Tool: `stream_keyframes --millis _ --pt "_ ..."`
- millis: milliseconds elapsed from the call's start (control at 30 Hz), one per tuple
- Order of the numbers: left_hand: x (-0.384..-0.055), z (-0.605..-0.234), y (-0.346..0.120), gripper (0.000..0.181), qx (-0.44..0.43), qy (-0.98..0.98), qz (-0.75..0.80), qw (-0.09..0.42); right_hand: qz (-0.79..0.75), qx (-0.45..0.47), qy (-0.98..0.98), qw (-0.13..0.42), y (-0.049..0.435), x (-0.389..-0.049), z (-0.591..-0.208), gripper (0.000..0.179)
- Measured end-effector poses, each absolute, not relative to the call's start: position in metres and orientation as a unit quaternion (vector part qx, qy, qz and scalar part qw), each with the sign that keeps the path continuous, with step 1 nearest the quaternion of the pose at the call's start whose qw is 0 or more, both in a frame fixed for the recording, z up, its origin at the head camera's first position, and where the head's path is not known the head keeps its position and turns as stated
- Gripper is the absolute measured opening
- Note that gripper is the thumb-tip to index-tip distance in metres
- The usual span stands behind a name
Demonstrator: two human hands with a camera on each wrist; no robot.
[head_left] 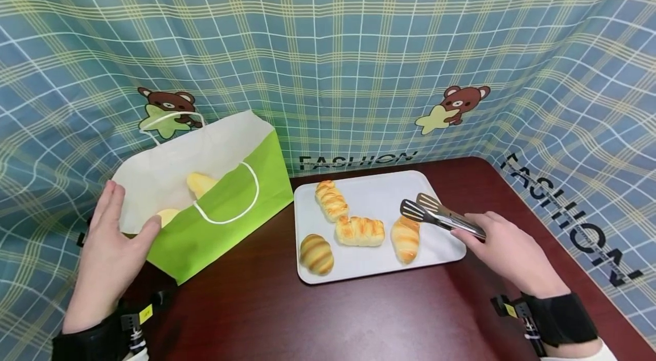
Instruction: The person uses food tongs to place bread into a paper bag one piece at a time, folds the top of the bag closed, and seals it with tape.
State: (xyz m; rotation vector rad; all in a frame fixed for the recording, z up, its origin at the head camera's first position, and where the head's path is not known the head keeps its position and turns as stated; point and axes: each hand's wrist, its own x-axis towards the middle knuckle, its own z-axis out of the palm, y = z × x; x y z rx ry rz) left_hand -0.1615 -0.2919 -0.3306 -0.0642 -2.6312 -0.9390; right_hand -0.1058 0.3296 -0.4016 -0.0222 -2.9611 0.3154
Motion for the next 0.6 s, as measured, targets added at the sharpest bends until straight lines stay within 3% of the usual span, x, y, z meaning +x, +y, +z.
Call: stream_keyframes --millis 233,600 --pt "-0.16 -0.33 -0.292 0.079 -0.02 -0.927 -0.332 0.172 0.093 -0.011 -0.993 0.067 0.33 -0.097 -0.411 0.079" --pt "-0.159 -0.331 -0.29 0.078 -0.022 -0.928 -0.332 0.167 0.097 0.007 -0.992 0.081 0.302 -0.113 -0.424 0.061"
